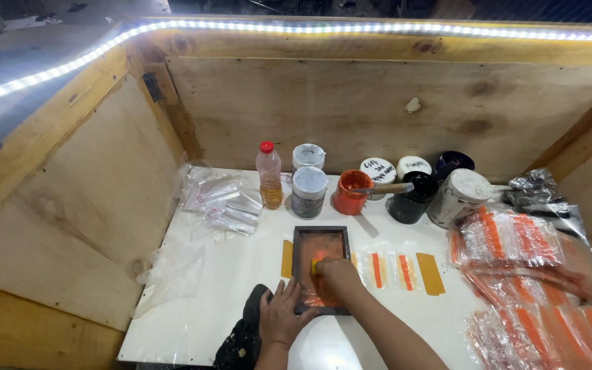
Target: Manual stenciling of paper bags using a squeegee and orange ink on a production table.
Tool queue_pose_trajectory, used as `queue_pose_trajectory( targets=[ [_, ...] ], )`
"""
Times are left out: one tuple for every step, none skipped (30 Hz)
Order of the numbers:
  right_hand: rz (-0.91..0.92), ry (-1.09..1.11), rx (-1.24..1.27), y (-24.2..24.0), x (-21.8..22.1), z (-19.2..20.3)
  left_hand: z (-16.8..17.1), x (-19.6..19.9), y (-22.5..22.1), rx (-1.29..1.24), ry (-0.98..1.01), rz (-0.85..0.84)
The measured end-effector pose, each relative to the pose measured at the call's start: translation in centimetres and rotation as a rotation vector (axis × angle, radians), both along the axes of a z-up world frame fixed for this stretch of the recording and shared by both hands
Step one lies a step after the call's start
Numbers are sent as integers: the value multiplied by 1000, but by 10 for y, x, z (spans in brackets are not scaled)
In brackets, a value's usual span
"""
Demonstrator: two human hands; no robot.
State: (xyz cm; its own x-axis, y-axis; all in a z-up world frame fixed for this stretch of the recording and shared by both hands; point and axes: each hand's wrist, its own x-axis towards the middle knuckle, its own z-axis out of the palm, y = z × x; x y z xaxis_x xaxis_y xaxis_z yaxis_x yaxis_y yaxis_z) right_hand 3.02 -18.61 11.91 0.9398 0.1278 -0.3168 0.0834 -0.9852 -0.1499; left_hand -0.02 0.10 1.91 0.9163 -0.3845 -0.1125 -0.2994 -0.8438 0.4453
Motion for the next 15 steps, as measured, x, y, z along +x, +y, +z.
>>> queue_pose_trajectory(
  targets=[
    [41,-43,-1,-5,-3,-20,-5,1,0,-20,-71,-5],
    [83,-86,-2,-9,-7,-40,-10,1,-1,-40,-142,-9],
    [82,-87,-4,-12,-13,-42,-7,3,-1,-42,-143,-9],
    [135,-37,-36,-14,-20,-43,-5,4,-1,-17,-101,-14],
    [188,16,-67,-15,-29,-45,-3,3,0,11,-56,-17],
    [189,18,-67,-15,-38,-41,-3,-1,0,10,-54,-17],
    [179,12,-38,-15,-43,-36,-1,1,-1,14,-44,-11],
    [169,5,-8,-15,-48,-31,1,2,-2,18,-34,-4],
    [167,4,-9,-16,-48,-24,4,-1,-1,17,-35,-7],
    [138,41,49,-18,-48,-17,7,-3,-1,28,-26,-5],
    [110,70,106,-21,-45,-9,11,-1,-1,39,-23,-4],
    [107,63,104,-25,-36,1,14,1,-1,37,-31,-7],
    [-67,44,193,-28,-30,8,16,0,-1,27,-4,-7],
    [-241,25,281,-32,-25,16,17,-1,0,16,23,-8],
    [-242,26,279,-37,-13,11,14,-1,-1,15,24,-9]
  ],
)
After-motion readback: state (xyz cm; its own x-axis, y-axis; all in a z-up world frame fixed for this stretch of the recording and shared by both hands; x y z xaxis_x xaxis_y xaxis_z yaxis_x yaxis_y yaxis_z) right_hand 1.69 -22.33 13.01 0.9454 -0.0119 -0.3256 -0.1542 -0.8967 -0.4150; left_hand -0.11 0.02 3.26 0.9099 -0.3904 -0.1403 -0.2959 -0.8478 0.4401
